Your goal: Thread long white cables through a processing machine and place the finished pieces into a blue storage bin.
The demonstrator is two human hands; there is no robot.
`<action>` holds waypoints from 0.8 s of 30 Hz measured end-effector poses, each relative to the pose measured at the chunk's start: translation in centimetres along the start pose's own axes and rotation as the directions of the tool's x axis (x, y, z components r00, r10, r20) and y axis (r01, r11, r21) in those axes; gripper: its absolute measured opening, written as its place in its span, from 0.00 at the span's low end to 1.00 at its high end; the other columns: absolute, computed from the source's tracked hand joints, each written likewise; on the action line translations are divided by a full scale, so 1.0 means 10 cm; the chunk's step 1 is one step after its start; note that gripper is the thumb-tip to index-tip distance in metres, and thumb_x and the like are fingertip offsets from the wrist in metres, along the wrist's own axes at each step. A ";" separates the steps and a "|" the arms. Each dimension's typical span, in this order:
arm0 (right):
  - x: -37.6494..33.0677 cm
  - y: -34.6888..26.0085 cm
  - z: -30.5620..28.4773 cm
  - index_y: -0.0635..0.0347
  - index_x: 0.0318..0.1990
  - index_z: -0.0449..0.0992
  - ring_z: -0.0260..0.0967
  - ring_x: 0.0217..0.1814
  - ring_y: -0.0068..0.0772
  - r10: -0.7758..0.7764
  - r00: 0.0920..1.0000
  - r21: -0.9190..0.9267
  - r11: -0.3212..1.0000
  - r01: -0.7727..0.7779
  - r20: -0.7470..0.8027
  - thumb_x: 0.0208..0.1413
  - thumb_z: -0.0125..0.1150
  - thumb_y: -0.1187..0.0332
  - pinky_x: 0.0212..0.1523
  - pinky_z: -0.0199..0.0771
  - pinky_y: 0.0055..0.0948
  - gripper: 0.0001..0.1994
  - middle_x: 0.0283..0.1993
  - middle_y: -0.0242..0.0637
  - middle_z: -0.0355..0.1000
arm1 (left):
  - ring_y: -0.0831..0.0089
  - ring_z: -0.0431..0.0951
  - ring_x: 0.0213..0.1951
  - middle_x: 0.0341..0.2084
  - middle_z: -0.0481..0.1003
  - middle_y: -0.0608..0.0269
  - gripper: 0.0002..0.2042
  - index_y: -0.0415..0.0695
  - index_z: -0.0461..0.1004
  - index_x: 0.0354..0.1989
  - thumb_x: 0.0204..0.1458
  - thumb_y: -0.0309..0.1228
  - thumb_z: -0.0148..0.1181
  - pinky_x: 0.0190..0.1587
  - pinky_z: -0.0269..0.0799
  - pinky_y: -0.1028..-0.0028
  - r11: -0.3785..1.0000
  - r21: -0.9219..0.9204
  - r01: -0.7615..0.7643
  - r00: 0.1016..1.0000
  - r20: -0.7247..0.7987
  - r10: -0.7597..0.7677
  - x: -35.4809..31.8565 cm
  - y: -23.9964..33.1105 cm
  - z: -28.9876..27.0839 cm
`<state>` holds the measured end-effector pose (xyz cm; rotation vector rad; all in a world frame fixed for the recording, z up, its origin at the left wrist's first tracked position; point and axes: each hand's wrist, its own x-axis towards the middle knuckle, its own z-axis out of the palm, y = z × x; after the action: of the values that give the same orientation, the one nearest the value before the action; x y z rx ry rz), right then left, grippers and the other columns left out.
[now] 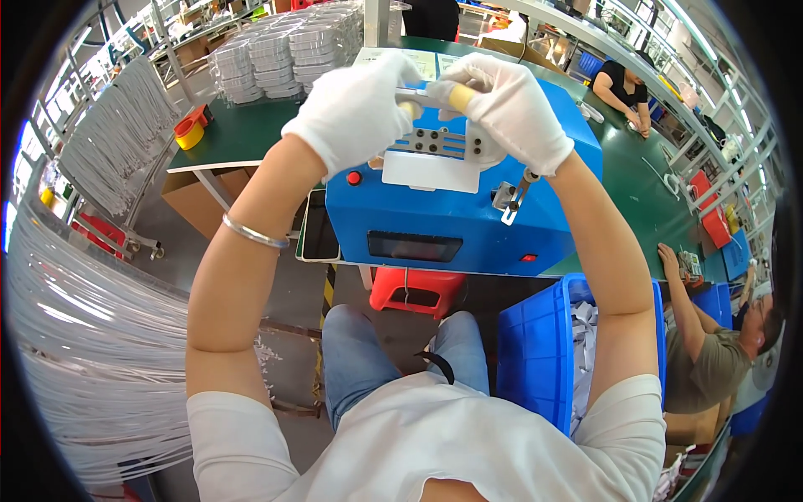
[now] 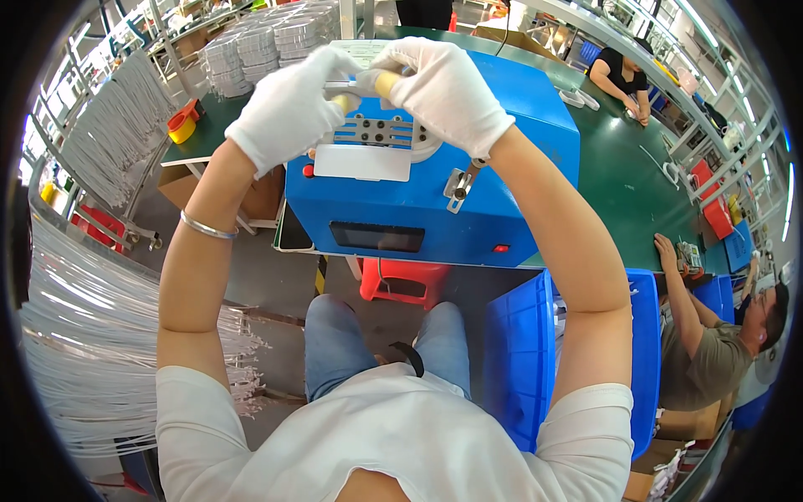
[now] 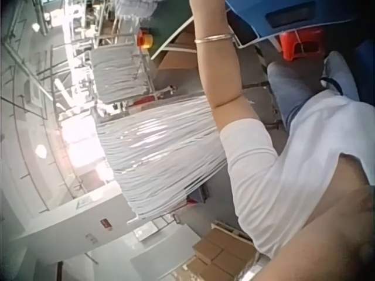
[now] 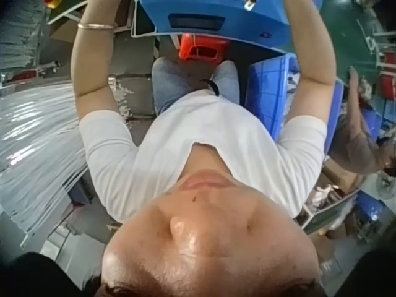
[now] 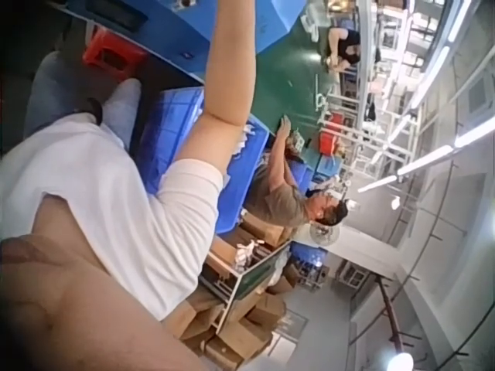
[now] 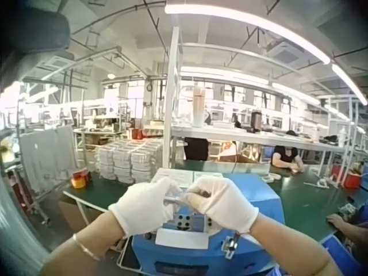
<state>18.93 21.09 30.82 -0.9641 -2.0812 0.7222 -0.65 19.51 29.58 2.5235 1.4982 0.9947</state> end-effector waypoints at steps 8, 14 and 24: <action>-0.01 0.03 -0.04 0.63 0.39 0.77 0.66 0.33 0.21 -0.425 0.904 -0.356 0.852 0.384 -0.042 0.50 0.58 0.78 0.37 0.70 0.20 0.08 0.32 0.32 0.71 | 0.55 0.78 0.36 0.31 0.76 0.50 0.13 0.42 0.70 0.40 0.45 0.26 0.62 0.41 0.73 0.64 0.987 -0.105 -0.124 0.984 -0.137 0.110 -0.01 -0.10 0.09; -0.02 -0.03 0.01 0.62 0.35 0.75 0.68 0.30 0.33 -0.658 0.751 -0.652 0.542 0.530 0.063 0.47 0.57 0.79 0.35 0.71 0.22 0.07 0.30 0.39 0.69 | 0.56 0.78 0.31 0.30 0.75 0.50 0.12 0.42 0.70 0.39 0.45 0.26 0.61 0.36 0.74 0.64 0.984 -0.115 -0.135 0.981 -0.157 0.116 -0.02 -0.09 0.09; 0.07 -0.09 -0.02 0.61 0.36 0.74 0.70 0.35 0.24 -0.034 0.999 -0.209 0.977 0.042 0.041 0.54 0.57 0.67 0.37 0.70 0.21 0.07 0.33 0.31 0.70 | 0.64 0.77 0.16 0.30 0.75 0.51 0.07 0.42 0.72 0.35 0.47 0.23 0.58 0.20 0.75 0.71 0.963 -0.144 -0.226 0.956 -0.220 0.192 -0.04 -0.14 0.11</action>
<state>18.44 21.16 31.82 -1.0285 -2.2362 0.5110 -1.27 20.28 27.98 2.5632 1.1437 1.3854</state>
